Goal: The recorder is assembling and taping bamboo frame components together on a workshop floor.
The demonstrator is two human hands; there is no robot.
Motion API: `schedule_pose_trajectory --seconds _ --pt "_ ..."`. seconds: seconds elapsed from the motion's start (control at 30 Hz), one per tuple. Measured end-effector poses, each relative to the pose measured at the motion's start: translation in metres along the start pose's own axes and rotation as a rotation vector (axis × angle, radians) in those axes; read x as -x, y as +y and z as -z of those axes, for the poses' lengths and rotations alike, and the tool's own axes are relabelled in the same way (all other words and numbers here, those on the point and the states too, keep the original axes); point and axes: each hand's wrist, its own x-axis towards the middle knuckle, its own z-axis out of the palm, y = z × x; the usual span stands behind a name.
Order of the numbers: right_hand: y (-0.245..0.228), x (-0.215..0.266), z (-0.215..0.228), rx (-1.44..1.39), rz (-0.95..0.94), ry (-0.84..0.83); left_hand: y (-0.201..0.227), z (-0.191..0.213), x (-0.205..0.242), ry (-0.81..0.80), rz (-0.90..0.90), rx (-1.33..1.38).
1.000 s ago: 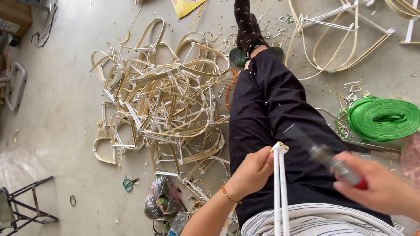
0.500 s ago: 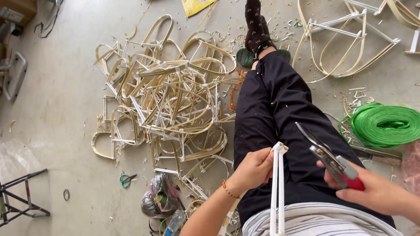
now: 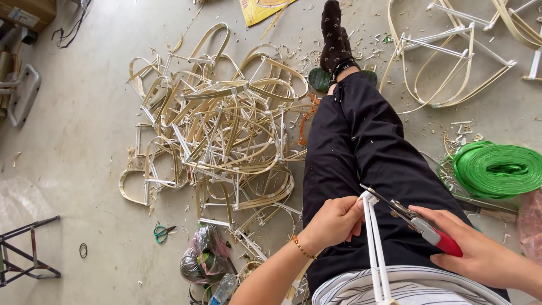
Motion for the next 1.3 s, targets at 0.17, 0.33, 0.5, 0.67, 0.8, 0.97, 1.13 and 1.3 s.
schedule_pose_trajectory --seconds 0.17,0.33,0.5,0.67,0.8,0.97,1.13,1.3 --pt "-0.004 0.001 -0.005 0.072 -0.030 0.054 -0.006 -0.002 0.000 0.027 -0.018 -0.060" --pt "-0.043 0.005 0.005 0.007 -0.365 -0.156 -0.009 -0.003 -0.001 0.008 -0.039 -0.037" --pt "0.017 -0.001 -0.008 -0.027 -0.129 -0.043 -0.003 -0.003 0.002 0.042 -0.099 -0.143" --pt "-0.012 -0.001 -0.007 0.135 -0.166 0.029 -0.006 -0.005 0.002 0.048 -0.097 -0.117" --pt "0.033 -0.010 -0.016 0.124 -0.173 0.093 -0.035 -0.013 -0.012 0.064 -0.204 -0.154" --pt "0.301 -0.124 -0.049 0.250 0.031 0.214 -0.070 -0.018 -0.050 0.141 -0.134 -0.017" --pt "0.359 -0.177 -0.055 0.306 0.062 0.394 -0.090 -0.009 -0.072 0.098 -0.097 0.027" --pt "0.189 -0.135 -0.038 0.712 -0.379 0.299 -0.092 -0.008 -0.078 0.061 -0.069 0.109"
